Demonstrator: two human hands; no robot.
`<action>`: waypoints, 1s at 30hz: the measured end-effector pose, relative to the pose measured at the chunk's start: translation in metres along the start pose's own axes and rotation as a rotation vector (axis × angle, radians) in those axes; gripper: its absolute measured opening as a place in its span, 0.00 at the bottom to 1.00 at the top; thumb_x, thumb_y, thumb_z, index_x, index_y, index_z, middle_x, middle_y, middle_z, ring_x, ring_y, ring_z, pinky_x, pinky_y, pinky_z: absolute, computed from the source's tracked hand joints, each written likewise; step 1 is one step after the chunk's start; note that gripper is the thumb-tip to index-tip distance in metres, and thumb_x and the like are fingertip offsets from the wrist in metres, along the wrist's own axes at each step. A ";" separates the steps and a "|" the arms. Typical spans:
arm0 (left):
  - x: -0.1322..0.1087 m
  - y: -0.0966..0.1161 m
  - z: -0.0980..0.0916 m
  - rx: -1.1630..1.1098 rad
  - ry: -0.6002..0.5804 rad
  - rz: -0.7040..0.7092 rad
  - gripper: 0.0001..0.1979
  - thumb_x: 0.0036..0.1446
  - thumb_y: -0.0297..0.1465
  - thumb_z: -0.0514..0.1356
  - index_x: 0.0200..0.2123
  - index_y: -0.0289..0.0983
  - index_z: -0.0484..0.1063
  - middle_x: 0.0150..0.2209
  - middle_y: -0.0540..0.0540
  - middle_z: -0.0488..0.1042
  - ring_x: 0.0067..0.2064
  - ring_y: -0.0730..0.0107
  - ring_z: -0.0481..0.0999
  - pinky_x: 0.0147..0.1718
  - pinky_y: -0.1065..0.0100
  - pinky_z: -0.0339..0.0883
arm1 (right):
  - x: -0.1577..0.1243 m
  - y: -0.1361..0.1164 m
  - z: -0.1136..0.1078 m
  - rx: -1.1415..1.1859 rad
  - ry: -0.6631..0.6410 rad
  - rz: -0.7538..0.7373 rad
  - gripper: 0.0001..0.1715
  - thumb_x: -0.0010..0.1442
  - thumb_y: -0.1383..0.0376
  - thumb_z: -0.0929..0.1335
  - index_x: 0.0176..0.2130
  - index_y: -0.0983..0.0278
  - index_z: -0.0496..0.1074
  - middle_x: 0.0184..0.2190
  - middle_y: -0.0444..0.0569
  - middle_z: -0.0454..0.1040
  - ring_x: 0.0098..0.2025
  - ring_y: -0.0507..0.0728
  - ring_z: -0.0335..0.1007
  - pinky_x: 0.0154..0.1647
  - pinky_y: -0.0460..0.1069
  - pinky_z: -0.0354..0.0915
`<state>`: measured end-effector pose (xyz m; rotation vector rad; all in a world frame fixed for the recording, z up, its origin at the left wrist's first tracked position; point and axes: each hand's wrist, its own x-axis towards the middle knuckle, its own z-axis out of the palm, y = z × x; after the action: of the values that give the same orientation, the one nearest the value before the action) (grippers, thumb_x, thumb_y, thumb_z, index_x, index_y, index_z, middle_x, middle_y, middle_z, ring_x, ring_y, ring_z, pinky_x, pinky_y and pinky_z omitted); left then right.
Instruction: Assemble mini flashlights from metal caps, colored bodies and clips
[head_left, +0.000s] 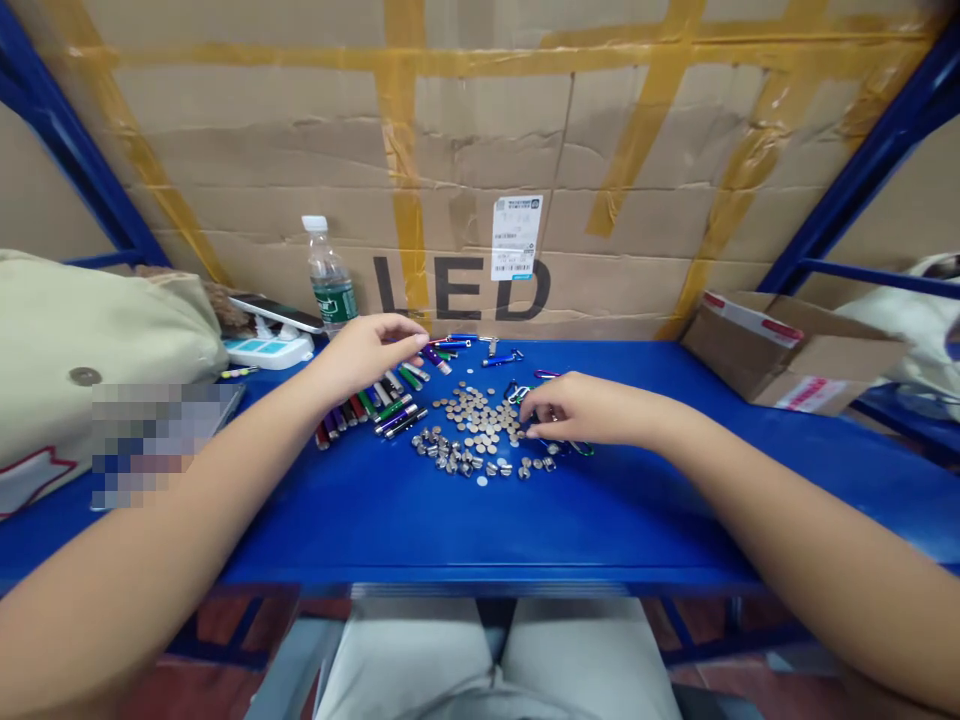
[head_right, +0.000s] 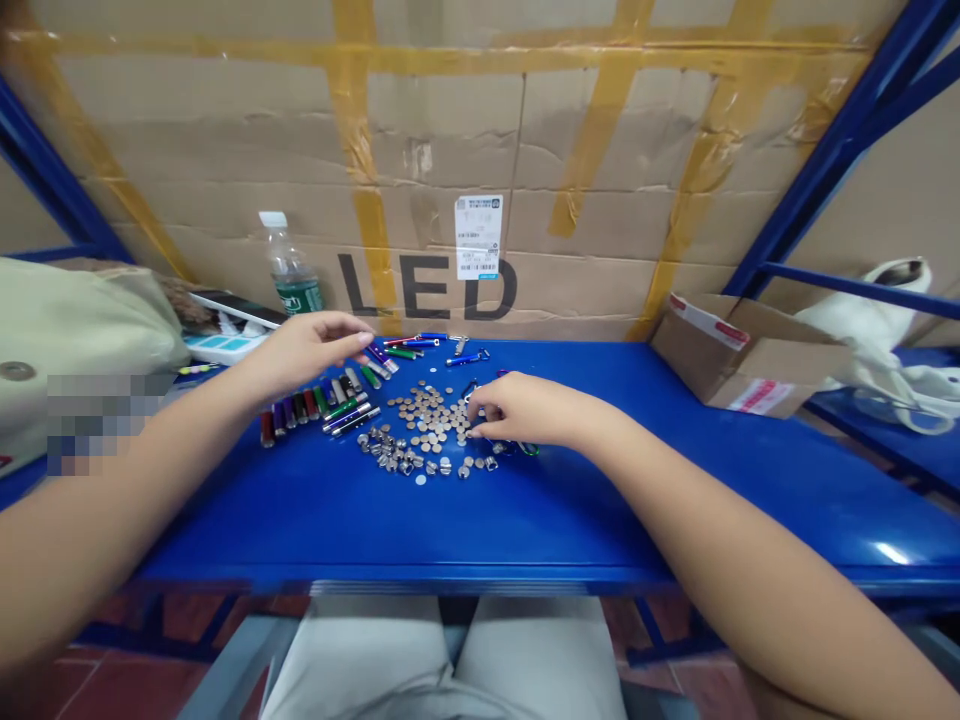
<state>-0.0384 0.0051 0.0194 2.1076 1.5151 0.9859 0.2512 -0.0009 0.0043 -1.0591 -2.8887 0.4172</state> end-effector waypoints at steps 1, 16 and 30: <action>-0.005 -0.001 -0.001 -0.054 -0.016 -0.010 0.19 0.52 0.44 0.60 0.40 0.36 0.74 0.37 0.44 0.79 0.37 0.66 0.77 0.39 0.66 0.70 | 0.001 0.000 0.002 -0.002 -0.008 0.006 0.12 0.58 0.60 0.66 0.40 0.62 0.74 0.29 0.46 0.75 0.27 0.51 0.67 0.27 0.45 0.57; -0.017 -0.008 0.030 -0.137 -0.248 0.150 0.21 0.54 0.39 0.61 0.51 0.40 0.72 0.45 0.46 0.77 0.46 0.63 0.75 0.49 0.60 0.67 | 0.015 -0.010 0.016 0.203 0.451 0.001 0.11 0.56 0.61 0.67 0.37 0.66 0.73 0.22 0.43 0.69 0.23 0.48 0.61 0.25 0.45 0.58; -0.029 0.009 0.043 -0.437 -0.262 0.048 0.18 0.54 0.38 0.63 0.47 0.40 0.74 0.47 0.46 0.77 0.48 0.62 0.75 0.51 0.60 0.67 | 0.011 -0.023 0.018 0.309 0.803 -0.145 0.10 0.55 0.61 0.70 0.35 0.65 0.75 0.23 0.44 0.73 0.23 0.48 0.64 0.24 0.45 0.62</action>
<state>-0.0061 -0.0202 -0.0139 1.8759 1.0184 0.9157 0.2263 -0.0150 -0.0078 -0.7285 -2.0868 0.3162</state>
